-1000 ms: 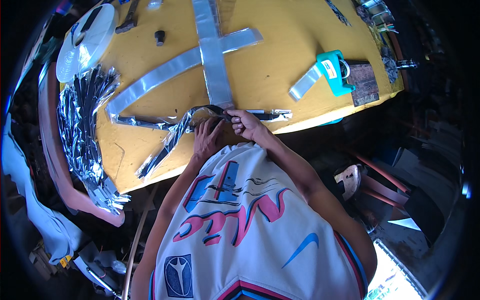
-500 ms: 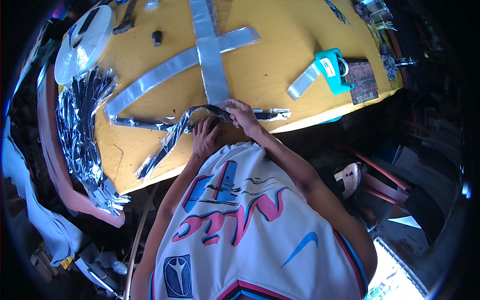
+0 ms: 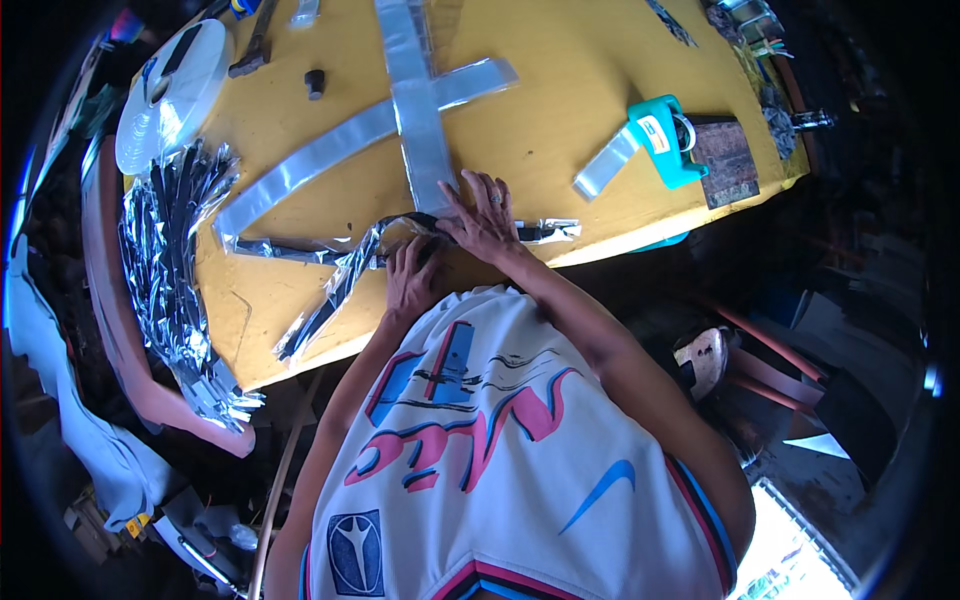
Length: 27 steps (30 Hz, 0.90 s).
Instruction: Taping and assembling black straps on a yellow table and placing them in a box.
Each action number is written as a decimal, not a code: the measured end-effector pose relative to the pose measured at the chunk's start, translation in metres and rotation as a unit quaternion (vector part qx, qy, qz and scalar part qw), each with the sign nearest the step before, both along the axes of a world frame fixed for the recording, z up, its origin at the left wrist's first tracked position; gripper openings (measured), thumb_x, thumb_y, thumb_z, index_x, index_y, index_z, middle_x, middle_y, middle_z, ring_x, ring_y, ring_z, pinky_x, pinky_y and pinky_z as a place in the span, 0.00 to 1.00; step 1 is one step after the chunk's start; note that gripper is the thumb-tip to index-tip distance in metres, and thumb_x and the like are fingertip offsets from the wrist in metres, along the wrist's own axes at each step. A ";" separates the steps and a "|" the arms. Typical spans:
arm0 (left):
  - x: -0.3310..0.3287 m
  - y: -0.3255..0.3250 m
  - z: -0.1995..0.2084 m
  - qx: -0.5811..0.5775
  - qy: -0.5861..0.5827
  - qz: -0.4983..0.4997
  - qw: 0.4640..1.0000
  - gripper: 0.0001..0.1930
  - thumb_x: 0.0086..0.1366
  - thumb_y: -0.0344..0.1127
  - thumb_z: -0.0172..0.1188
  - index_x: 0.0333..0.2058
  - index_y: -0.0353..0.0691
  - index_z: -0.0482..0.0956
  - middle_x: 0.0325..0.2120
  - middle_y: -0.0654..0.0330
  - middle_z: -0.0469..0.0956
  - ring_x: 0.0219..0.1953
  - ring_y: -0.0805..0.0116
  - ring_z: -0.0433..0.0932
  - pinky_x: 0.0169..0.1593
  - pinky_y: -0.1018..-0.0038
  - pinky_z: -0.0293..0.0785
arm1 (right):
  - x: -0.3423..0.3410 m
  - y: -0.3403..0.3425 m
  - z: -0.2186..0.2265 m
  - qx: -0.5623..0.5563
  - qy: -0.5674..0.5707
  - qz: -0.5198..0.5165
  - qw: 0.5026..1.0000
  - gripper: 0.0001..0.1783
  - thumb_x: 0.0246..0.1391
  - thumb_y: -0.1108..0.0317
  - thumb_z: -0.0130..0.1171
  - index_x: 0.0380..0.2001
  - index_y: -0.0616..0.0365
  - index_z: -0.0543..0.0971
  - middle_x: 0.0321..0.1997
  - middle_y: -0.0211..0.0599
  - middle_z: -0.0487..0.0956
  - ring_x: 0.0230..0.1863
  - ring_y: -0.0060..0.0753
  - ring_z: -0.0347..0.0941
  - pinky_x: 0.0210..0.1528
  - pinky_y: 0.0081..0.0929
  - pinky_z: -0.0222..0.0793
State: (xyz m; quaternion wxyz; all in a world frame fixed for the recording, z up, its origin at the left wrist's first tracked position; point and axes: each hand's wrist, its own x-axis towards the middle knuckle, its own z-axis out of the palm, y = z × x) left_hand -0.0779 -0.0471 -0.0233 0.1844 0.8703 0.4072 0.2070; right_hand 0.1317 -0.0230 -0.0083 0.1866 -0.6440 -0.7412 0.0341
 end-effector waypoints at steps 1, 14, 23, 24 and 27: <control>0.001 -0.001 -0.001 0.020 -0.004 0.004 1.000 0.26 0.57 0.38 0.63 0.57 0.50 0.77 0.63 0.57 0.66 0.64 0.52 0.65 0.64 0.50 0.59 | 0.001 0.001 0.000 0.001 0.001 0.000 1.000 0.40 0.59 0.45 0.59 0.72 0.37 0.59 0.68 0.49 0.59 0.69 0.53 0.56 0.69 0.57 0.47; 0.030 -0.003 0.014 -0.088 0.153 -0.020 0.984 0.42 0.64 0.53 0.58 0.71 0.42 0.53 0.73 0.58 0.52 0.71 0.51 0.56 0.68 0.44 0.51 | 0.069 -0.041 0.015 0.021 0.104 -0.098 0.990 0.24 0.62 0.54 0.57 0.57 0.55 0.74 0.58 0.43 0.68 0.59 0.48 0.66 0.66 0.51 0.55; 0.046 -0.005 0.027 -0.063 0.211 0.010 0.975 0.40 0.65 0.57 0.56 0.71 0.48 0.56 0.75 0.56 0.43 0.70 0.40 0.52 0.69 0.42 0.45 | 0.131 -0.084 0.019 -0.071 0.113 -0.003 0.991 0.24 0.52 0.59 0.66 0.52 0.54 0.78 0.52 0.39 0.72 0.57 0.44 0.67 0.65 0.47 0.56; 0.049 -0.006 0.028 -0.059 0.207 0.020 0.976 0.39 0.65 0.57 0.57 0.71 0.48 0.58 0.75 0.56 0.46 0.70 0.41 0.54 0.69 0.43 0.47 | 0.133 -0.081 0.021 -0.074 0.112 0.006 0.991 0.23 0.51 0.59 0.67 0.50 0.54 0.79 0.51 0.39 0.73 0.57 0.43 0.68 0.65 0.46 0.56; 0.052 -0.010 0.028 -0.040 0.176 0.046 0.982 0.37 0.65 0.53 0.59 0.69 0.47 0.62 0.72 0.54 0.54 0.68 0.44 0.58 0.69 0.45 0.50 | 0.141 -0.065 0.030 -0.186 0.120 0.019 0.975 0.19 0.50 0.61 0.65 0.45 0.55 0.79 0.47 0.42 0.76 0.56 0.44 0.71 0.63 0.46 0.60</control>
